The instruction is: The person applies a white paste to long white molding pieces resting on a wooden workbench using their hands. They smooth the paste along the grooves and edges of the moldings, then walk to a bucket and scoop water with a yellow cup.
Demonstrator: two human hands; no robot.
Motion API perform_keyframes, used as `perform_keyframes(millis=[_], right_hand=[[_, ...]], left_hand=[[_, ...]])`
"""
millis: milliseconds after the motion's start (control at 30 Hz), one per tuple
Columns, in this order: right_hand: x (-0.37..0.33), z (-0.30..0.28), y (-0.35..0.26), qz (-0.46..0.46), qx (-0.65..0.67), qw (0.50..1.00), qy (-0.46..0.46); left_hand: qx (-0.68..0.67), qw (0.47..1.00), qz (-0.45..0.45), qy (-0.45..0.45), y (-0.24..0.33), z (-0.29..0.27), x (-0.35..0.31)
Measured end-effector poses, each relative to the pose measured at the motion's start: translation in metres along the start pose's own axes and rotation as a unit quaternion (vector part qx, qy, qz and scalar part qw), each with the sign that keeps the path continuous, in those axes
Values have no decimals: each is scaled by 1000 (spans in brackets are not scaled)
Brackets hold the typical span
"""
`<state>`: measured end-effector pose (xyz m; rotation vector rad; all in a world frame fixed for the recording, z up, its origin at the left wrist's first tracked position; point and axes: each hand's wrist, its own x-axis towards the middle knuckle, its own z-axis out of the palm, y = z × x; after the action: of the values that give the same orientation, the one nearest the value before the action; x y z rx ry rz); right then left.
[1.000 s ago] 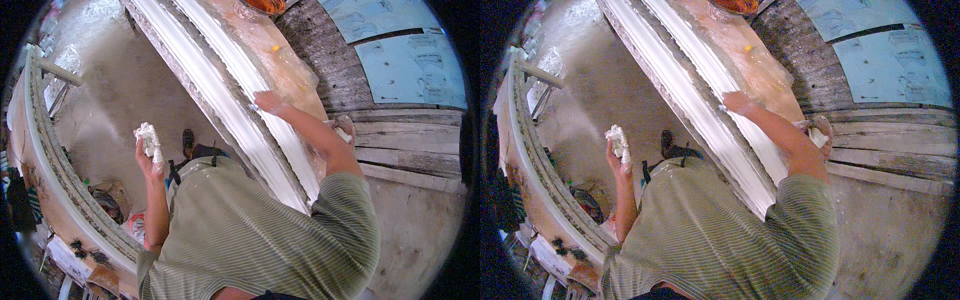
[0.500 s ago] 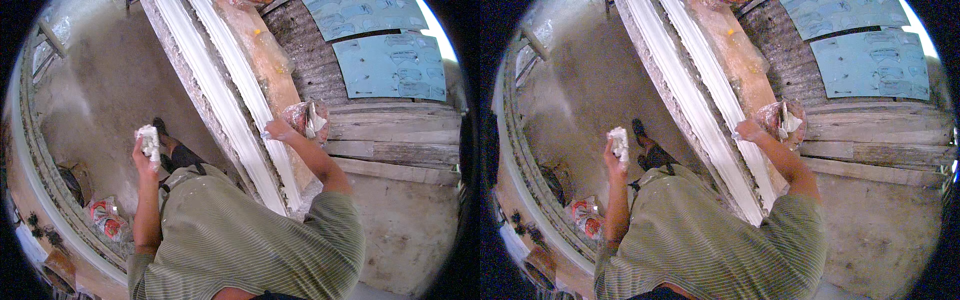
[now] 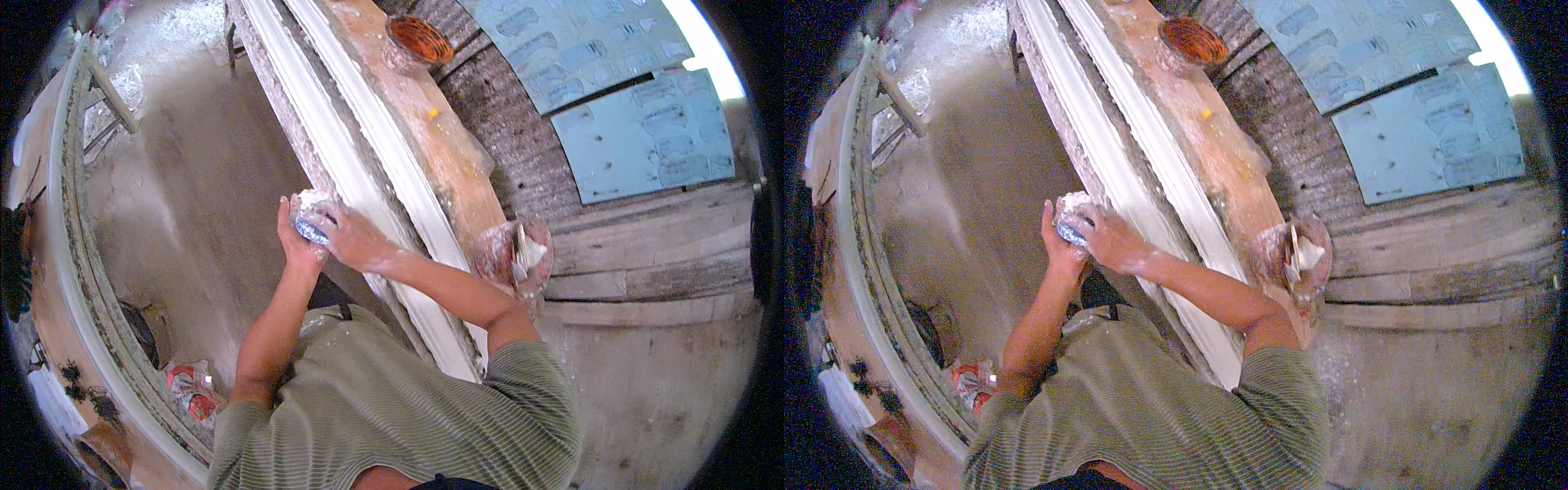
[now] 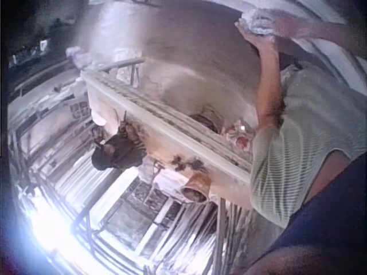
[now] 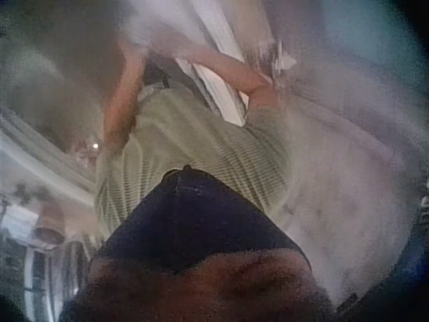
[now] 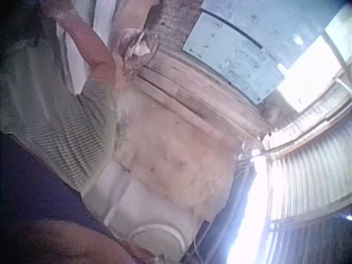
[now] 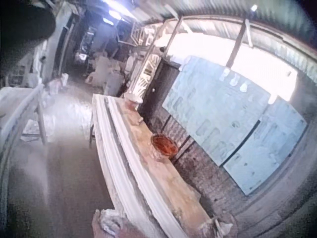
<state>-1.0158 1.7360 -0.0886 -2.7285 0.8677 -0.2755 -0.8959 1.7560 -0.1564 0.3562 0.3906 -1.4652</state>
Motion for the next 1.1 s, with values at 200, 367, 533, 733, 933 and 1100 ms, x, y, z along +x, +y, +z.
perform_keyframes(millis=[200,367,533,733,933,1100], right_hand=[[87,-19,73,-125,-28,986,-103],[222,32,257,52,-45,993,-99],[396,1,339,34,-117,991,59],[540,24,392,53,-216,968,120],[486,61,431,-67,-278,958,-31],[314,57,391,-68,-166,979,-95]], left_hand=[[-37,981,189,-34,102,43,86],[3,961,271,-53,195,55,93],[62,924,358,118,215,36,54],[31,888,416,191,193,-11,21],[1,922,376,97,182,-23,12],[8,940,321,112,171,-7,28]])
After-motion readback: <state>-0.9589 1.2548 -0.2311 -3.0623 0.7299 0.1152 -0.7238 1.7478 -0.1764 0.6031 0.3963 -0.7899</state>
